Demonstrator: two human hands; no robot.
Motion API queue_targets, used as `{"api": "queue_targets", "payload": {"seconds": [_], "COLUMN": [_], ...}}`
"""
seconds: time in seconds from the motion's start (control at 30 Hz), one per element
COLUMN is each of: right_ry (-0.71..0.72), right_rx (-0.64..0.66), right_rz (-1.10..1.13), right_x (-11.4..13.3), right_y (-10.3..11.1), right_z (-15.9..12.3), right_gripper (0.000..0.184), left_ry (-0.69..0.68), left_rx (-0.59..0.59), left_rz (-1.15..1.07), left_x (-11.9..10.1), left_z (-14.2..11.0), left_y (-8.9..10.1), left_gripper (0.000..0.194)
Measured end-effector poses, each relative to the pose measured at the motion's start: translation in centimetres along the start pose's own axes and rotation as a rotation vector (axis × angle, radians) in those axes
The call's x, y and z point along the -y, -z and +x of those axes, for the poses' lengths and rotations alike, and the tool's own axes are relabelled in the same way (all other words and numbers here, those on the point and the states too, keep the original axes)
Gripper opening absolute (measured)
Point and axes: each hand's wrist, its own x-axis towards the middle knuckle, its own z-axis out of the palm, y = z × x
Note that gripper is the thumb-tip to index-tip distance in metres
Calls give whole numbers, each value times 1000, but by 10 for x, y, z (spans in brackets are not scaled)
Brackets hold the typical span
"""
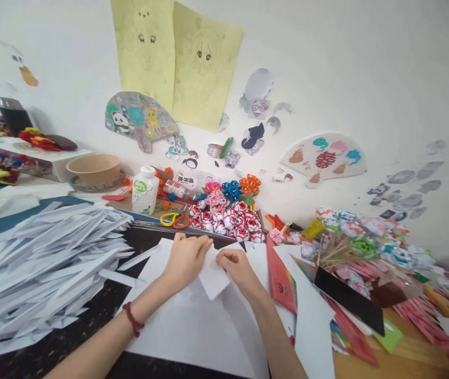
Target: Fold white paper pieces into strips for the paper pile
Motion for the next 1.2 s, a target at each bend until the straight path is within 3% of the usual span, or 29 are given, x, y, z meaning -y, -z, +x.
{"api": "queue_targets", "payload": {"seconds": [0.23, 0.5, 0.8, 0.9, 0.97, 1.03, 1.2], "right_ry": [-47, -68, -134, -165, -133, -86, 100], "right_rx": [-11, 0, 99, 19, -111, -157, -77], "right_rz": [-92, -115, -62, -215, -304, -276, 5], "right_x": [-4, 2, 8, 2, 0, 3, 15], "right_y": [2, 8, 19, 28, 32, 32, 21], "right_z": [0, -4, -9, -8, -6, -5, -4], "right_gripper": [17, 19, 19, 23, 26, 21, 26], "left_ry": [71, 70, 62, 125, 198, 187, 164], "left_rx": [-106, -138, -148, -198, -284, -312, -210], "left_rz": [-45, -74, -137, -172, -171, -141, -269], "left_x": [15, 11, 9, 12, 14, 13, 1], "left_z": [9, 7, 8, 9, 10, 9, 4], "left_y": [11, 9, 8, 15, 21, 24, 13], "left_gripper": [37, 37, 40, 40, 38, 37, 33]}}
